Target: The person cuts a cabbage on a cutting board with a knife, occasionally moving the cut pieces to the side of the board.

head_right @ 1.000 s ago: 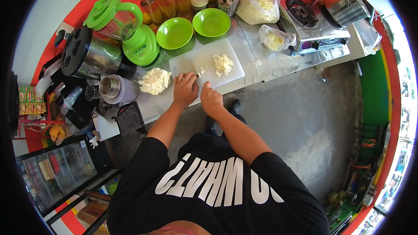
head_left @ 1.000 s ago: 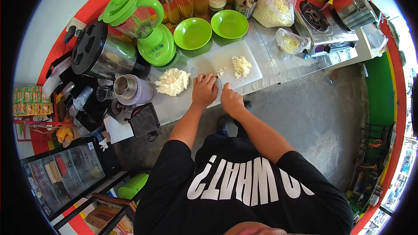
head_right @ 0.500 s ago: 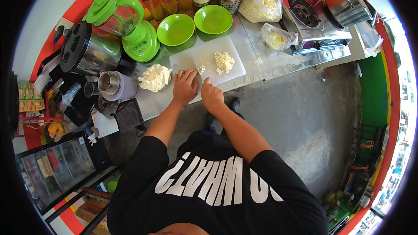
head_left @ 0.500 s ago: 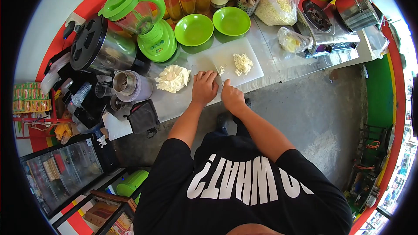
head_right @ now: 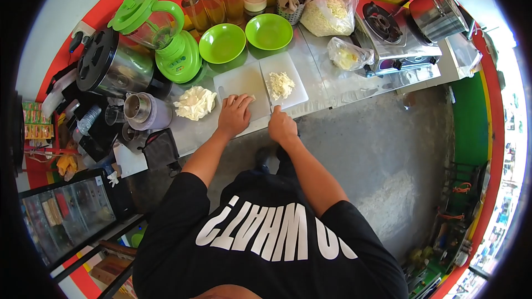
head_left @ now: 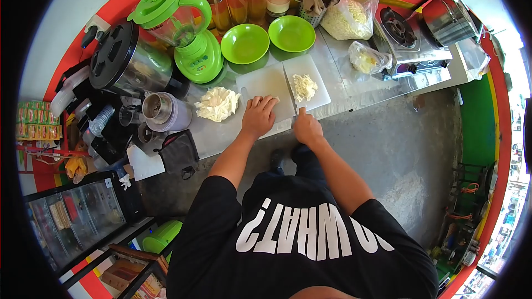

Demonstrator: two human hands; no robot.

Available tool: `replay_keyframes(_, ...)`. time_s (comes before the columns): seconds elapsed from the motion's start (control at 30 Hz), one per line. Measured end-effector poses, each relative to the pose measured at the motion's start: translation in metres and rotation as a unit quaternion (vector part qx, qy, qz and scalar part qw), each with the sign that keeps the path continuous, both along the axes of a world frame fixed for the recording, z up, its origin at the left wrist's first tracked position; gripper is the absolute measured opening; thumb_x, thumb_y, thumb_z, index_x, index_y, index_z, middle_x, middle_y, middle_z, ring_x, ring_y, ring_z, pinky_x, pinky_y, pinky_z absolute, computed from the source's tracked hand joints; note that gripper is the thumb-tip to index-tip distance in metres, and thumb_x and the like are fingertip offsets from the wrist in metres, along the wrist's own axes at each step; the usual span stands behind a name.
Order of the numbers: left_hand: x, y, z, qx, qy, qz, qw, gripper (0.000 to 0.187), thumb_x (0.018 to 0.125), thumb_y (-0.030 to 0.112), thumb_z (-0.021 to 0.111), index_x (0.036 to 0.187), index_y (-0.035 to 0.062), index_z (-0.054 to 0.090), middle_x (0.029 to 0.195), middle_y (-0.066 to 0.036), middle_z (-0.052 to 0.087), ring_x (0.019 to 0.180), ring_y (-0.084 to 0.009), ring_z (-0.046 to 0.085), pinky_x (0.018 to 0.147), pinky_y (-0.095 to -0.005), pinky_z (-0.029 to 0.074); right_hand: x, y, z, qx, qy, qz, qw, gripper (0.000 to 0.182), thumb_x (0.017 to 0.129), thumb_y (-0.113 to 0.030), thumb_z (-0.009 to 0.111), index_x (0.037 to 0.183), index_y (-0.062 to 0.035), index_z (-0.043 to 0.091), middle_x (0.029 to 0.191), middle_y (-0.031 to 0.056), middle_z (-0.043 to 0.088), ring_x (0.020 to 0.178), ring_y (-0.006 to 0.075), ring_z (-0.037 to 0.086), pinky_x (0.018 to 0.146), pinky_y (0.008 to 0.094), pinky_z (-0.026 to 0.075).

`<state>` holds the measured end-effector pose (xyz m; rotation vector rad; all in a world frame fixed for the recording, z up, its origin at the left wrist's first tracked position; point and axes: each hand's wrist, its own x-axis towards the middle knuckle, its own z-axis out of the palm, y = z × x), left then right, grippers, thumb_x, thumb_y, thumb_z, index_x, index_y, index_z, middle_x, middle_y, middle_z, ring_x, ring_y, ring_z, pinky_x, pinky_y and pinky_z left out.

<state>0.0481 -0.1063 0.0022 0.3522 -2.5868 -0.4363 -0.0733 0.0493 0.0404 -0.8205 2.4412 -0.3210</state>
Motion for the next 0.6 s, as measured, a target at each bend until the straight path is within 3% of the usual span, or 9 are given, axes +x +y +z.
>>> replay_keyframes(0.3, 0.001, -0.001, 0.005, -0.003, -0.011, -0.021, 1.0, 0.043, 0.082, 0.011, 0.062, 0.124, 0.01, 0.064, 0.124, -0.004, 0.062, 0.106, -0.027, 0.055, 0.093, -0.042, 0.044, 0.021, 0.007, 0.008, -0.096, -0.017, 0.013, 0.995, 0.031, 0.103, -0.03, 0.052, 0.113, -0.0016, 0.046, 0.088, 0.0322, 0.068, 0.085, 0.052, 0.067, 0.079, 0.0613, 0.051)
replay_keyframes(0.6, -0.002, -0.001, 0.005, -0.001, -0.028, -0.029, 0.999, 0.046, 0.08, 0.009, 0.063, 0.126, 0.0107, 0.064, 0.126, -0.005, 0.059, 0.106, -0.0298, 0.053, 0.094, -0.0439, 0.042, 0.019, -0.008, 0.038, -0.022, 0.007, 0.047, 0.999, 0.032, 0.105, -0.029, 0.048, 0.112, 0.0017, 0.045, 0.091, 0.0301, 0.07, 0.089, 0.0486, 0.07, 0.08, 0.0546, 0.056)
